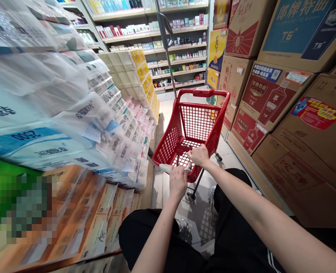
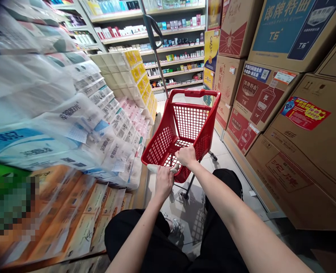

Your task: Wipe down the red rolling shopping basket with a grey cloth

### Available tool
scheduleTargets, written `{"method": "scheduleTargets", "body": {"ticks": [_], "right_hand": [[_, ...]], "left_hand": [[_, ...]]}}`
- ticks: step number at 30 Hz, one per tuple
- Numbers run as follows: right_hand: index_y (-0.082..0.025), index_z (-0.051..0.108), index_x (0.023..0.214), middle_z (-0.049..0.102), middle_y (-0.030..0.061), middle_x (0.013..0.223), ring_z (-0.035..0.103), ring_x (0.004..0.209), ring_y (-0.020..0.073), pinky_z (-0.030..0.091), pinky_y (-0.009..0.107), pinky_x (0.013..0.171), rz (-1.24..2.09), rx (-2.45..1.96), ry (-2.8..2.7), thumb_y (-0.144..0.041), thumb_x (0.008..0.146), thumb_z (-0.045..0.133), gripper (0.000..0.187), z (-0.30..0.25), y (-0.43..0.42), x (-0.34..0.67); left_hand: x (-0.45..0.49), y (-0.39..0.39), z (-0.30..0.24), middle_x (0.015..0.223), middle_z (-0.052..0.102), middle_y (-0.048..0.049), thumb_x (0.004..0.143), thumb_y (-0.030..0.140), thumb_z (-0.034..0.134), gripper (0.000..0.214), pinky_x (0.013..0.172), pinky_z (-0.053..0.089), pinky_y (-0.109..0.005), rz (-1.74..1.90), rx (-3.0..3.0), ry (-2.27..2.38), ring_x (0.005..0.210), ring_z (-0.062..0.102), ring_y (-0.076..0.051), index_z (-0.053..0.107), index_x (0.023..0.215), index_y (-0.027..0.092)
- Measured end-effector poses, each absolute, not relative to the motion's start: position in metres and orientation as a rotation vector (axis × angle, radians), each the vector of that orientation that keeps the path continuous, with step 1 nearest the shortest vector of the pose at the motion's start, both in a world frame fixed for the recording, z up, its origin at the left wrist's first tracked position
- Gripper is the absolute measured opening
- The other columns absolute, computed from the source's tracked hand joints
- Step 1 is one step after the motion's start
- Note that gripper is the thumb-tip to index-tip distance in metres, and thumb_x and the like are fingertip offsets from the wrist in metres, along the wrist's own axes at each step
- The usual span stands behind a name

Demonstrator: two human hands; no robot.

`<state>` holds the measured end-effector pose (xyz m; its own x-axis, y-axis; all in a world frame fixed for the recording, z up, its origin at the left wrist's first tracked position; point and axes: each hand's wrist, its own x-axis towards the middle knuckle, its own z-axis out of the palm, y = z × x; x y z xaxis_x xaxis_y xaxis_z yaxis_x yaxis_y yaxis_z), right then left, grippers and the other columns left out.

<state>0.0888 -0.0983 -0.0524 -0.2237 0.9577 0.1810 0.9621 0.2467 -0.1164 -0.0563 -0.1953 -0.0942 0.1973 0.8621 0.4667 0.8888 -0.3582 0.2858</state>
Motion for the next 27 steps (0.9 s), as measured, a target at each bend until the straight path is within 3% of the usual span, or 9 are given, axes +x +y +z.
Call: {"method": "scheduleTargets", "body": {"ticks": [5, 11, 15, 27], "right_hand": [[-0.014, 0.073, 0.078, 0.072, 0.0109, 0.081, 0.063, 0.074, 0.018, 0.026, 0.034, 0.089, -0.028, -1.736, -2.357, -0.032, 0.092, 0.026, 0.053, -0.052, -0.1, 0.093], [-0.016, 0.072, 0.07, 0.072, 0.0083, 0.075, 0.062, 0.069, 0.0161, 0.027, 0.034, 0.086, 0.001, -1.682, -2.408, -0.034, 0.093, 0.026, 0.054, -0.047, -0.101, 0.093], [-0.015, 0.072, 0.071, 0.071, 0.0099, 0.075, 0.061, 0.07, 0.0168, 0.027, 0.033, 0.086, 0.039, -1.744, -2.382, -0.035, 0.092, 0.027, 0.054, -0.046, -0.102, 0.092], [-0.015, 0.073, 0.077, 0.072, 0.0113, 0.079, 0.063, 0.076, 0.0188, 0.026, 0.036, 0.087, -0.022, -1.793, -2.307, -0.036, 0.092, 0.027, 0.053, -0.052, -0.101, 0.088]], "left_hand": [[-0.07, -0.194, -0.09, 0.093, 0.06, -0.0049, 0.091, 0.025, 0.032, 0.023, 0.103, 0.032, -0.041, -0.827, -2.509, -1.69, 0.094, 0.053, -0.019, 0.053, 0.098, 0.022], [-0.138, -0.146, -0.08, 0.08, 0.058, -0.0052, 0.089, 0.028, 0.033, 0.023, 0.1, 0.034, -0.044, -0.792, -2.295, -1.838, 0.086, 0.054, -0.02, 0.051, 0.076, 0.021], [-0.137, -0.136, -0.083, 0.079, 0.058, -0.006, 0.089, 0.028, 0.033, 0.023, 0.101, 0.032, -0.049, -0.813, -2.217, -1.897, 0.086, 0.054, -0.022, 0.049, 0.074, 0.021], [-0.034, -0.207, -0.121, 0.119, 0.055, -0.0112, 0.091, 0.024, 0.035, 0.031, 0.111, 0.017, -0.055, -1.098, -2.298, -1.727, 0.12, 0.045, -0.024, 0.044, 0.12, 0.02]]}}
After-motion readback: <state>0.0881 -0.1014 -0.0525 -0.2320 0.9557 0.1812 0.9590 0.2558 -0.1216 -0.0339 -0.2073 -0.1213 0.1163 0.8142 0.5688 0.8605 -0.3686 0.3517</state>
